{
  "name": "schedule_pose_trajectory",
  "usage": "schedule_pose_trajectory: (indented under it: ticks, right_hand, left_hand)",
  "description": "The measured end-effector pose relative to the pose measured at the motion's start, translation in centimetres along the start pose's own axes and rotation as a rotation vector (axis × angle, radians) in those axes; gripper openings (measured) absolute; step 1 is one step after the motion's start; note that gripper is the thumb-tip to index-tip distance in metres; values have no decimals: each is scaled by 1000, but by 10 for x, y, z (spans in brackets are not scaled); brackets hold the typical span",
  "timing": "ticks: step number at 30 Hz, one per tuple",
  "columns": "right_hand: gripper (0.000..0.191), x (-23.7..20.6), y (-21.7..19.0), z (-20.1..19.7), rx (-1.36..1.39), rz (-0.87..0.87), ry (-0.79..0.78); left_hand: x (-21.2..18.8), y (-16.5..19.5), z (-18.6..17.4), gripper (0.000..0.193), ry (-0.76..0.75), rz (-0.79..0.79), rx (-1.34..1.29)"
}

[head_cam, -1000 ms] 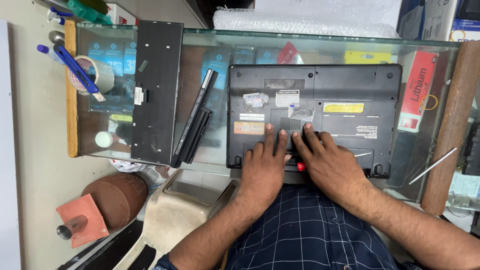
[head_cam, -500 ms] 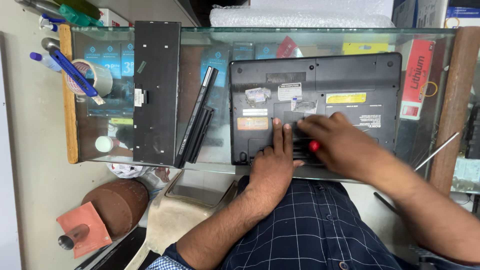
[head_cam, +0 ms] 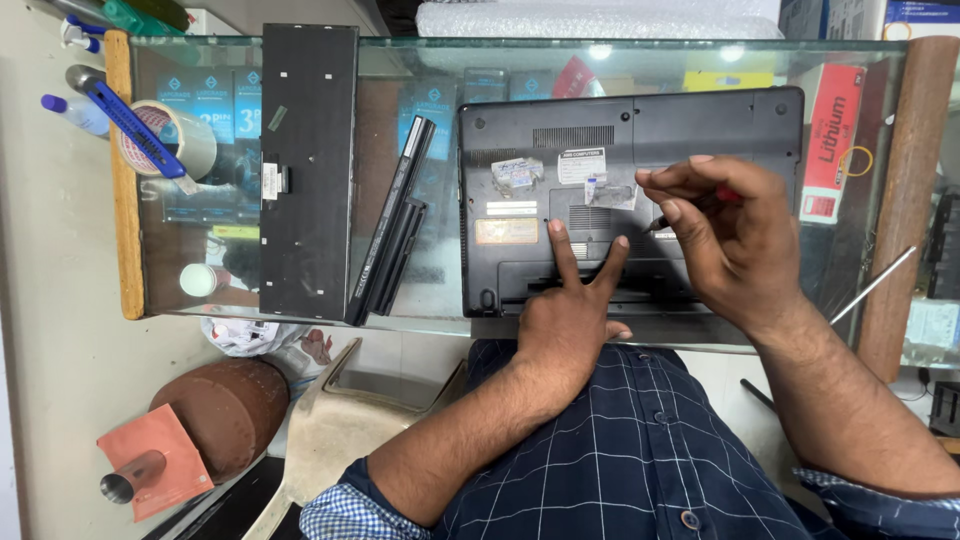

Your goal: The person works on the underside of a laptop placed on a glass counter, using a screwdriver to unscrew and remove the back panel screws. They detach the panel, handle and reseat the memory module, and continue loosening screws around the casing.

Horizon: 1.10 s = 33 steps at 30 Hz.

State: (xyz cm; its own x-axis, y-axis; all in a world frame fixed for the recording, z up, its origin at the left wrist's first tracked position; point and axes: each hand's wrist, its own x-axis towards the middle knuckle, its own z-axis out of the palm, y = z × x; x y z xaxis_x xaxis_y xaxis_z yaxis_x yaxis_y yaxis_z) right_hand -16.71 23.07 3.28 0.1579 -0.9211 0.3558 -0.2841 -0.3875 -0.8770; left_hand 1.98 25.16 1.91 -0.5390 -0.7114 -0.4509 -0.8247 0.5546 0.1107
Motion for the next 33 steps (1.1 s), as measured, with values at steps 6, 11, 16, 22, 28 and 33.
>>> schedule_pose_trajectory:
  ticks: [6,11,16,22,28,33]
  right_hand:
    - [31,-1,15,7,-2,19,2]
    - [29,-4,23,15,7,25,-32]
    - [29,-10,27,30,-9,-19,-108]
    - [29,-8,32,36,-30,-57,-123]
    - [30,-7,35,37,-46,-64,-122]
    - [31,-4,31,37,-135,-67,-144]
  left_hand:
    - [6,4,-2,110,50,-19,9]
    - [5,3,-1,112,8,-22,-45]
    - [6,2,3,117,-18,-22,-45]
    - [7,3,7,119,-23,-30,-59]
    - [7,3,8,118,-26,-23,-59]
    - [6,2,9,117,-24,-24,-59]
